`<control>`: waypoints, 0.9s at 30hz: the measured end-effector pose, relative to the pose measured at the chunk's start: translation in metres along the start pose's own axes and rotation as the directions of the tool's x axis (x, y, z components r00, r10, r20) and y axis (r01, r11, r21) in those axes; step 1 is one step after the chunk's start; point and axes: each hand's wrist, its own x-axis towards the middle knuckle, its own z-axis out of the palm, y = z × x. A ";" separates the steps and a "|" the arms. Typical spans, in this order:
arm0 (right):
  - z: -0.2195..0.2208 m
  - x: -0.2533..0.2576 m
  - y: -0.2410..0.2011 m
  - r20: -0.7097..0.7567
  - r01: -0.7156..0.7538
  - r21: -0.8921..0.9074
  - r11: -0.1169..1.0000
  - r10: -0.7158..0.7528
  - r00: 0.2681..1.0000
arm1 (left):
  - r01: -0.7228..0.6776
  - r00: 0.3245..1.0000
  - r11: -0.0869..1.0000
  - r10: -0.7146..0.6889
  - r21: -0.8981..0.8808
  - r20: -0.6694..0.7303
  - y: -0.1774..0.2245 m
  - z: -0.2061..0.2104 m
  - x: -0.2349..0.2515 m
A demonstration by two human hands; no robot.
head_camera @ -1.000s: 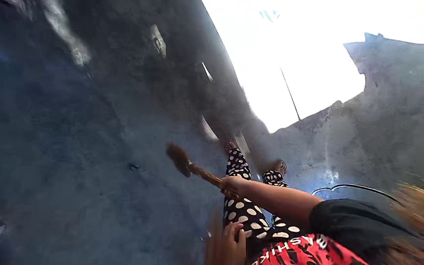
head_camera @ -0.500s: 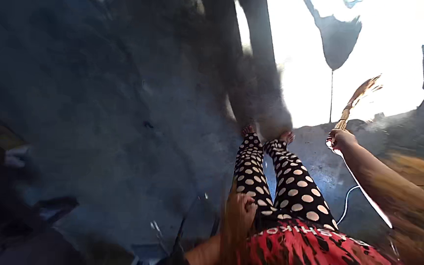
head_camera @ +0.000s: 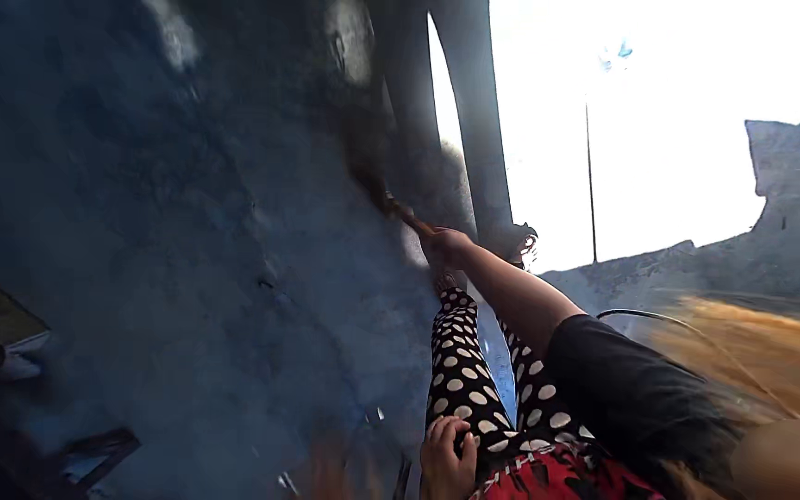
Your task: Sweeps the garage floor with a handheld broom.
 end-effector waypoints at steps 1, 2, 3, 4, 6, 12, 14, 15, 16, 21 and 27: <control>-0.040 0.005 0.000 -0.045 0.016 0.042 0.999 -0.014 0.999 | -0.002 1.000 1.000 0.002 0.009 -0.016 0.007 0.002 0.002; -0.091 -0.002 0.007 -0.096 0.030 0.086 0.996 -0.022 0.995 | -0.002 1.000 1.000 0.002 0.015 -0.011 0.016 0.001 0.003; -0.146 -0.018 0.015 -0.178 0.041 0.132 0.990 -0.017 0.984 | -0.007 1.000 0.999 0.006 0.033 0.008 0.027 -0.002 0.005; -0.201 -0.037 0.018 -0.302 0.051 0.167 0.985 0.002 0.953 | -0.031 0.999 0.998 0.030 0.051 0.018 0.036 -0.004 0.013; -0.286 -0.077 0.016 -0.571 0.018 0.177 0.984 0.088 0.816 | -0.128 0.992 0.981 0.129 0.149 0.004 0.053 -0.007 0.026; -0.304 -0.158 -0.026 -0.650 0.172 0.304 0.937 0.072 0.757 | -0.272 0.962 0.932 0.262 0.241 0.072 0.131 -0.036 0.063; -0.263 -0.166 -0.032 -0.488 0.182 0.290 0.940 -0.018 0.873 | -0.244 0.961 0.946 0.208 0.212 0.180 0.151 -0.043 0.084; -0.239 -0.166 -0.036 -0.363 0.164 0.280 0.946 -0.054 0.930 | -0.230 0.956 0.951 0.181 0.206 0.231 0.158 -0.046 0.097; -0.215 -0.161 -0.041 -0.238 0.153 0.262 0.953 -0.090 0.967 | -0.207 0.950 0.955 0.144 0.213 0.278 0.166 -0.050 0.112; -0.106 -0.097 -0.134 0.070 0.077 0.138 0.987 -0.087 0.994 | -0.167 0.936 0.958 0.080 0.233 0.342 0.216 -0.105 0.181; -0.165 -0.043 -0.177 -0.172 0.033 0.280 0.959 0.016 0.985 | -0.420 0.907 0.905 0.420 0.067 0.012 0.220 -0.188 0.258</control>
